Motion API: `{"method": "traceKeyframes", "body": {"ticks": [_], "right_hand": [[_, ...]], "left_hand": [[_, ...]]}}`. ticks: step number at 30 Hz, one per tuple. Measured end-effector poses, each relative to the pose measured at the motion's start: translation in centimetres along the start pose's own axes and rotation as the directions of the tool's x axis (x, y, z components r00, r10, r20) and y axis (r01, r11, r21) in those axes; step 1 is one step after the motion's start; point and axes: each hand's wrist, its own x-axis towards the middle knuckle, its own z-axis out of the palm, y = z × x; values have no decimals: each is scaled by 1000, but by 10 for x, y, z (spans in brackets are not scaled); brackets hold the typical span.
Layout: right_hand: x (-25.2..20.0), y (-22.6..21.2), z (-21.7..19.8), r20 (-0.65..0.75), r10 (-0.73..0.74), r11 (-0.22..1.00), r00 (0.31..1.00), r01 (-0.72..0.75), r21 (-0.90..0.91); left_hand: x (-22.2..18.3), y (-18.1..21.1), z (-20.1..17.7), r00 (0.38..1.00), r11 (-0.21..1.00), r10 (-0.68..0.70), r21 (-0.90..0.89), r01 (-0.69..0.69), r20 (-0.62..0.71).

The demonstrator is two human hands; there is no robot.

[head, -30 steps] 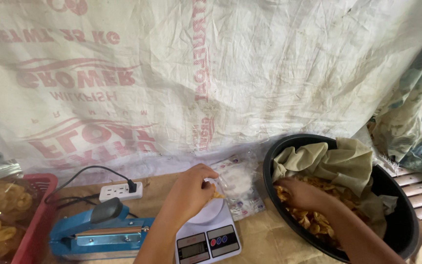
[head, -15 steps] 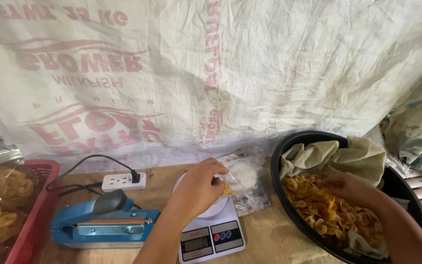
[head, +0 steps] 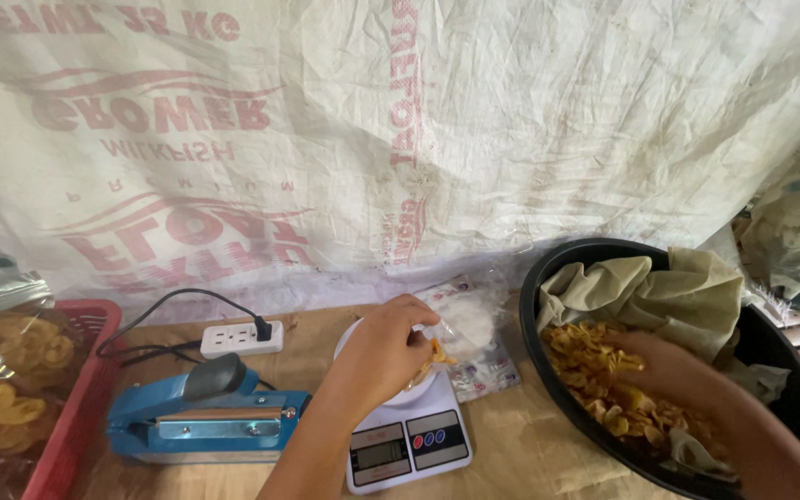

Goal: The person weighs banana chips on a digital scale, fills plastic bags with the chips by hand, and seals the bags using a heat sealer.

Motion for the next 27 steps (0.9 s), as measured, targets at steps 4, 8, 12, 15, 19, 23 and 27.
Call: {"method": "traceKeyframes", "body": {"ticks": [4, 8, 12, 15, 19, 23, 27], "right_hand": [[0, -5, -21, -14, 147, 989, 989, -147, 18], [18, 13, 5, 11, 70, 976, 997, -66, -210], [21, 21, 24, -141, 26, 967, 990, -61, -249], [12, 14, 18, -174, -45, 986, 984, 16, -165], [-3, -1, -2, -128, 79, 997, 989, -81, -13], [-20, -18, -24, -111, 181, 902, 977, -120, 415], [-47, -72, -46, -181, 51, 838, 982, 57, 543]], "left_hand": [[-2, 0, -2, 1000, 1000, -13, -17, 13, -10], [0, -1, -2, 999, 999, -35, -14, 35, -4], [-3, -10, 5, 997, 998, 70, -6, -70, -40], [2, -6, 6, 995, 995, 96, -7, -96, -36], [-3, 2, 1, 997, 998, -56, -35, 58, 59], [1, 2, 2, 1000, 1000, 10, -29, -9, 25], [-1, -5, 9, 996, 994, 83, -68, -81, 26]]}}
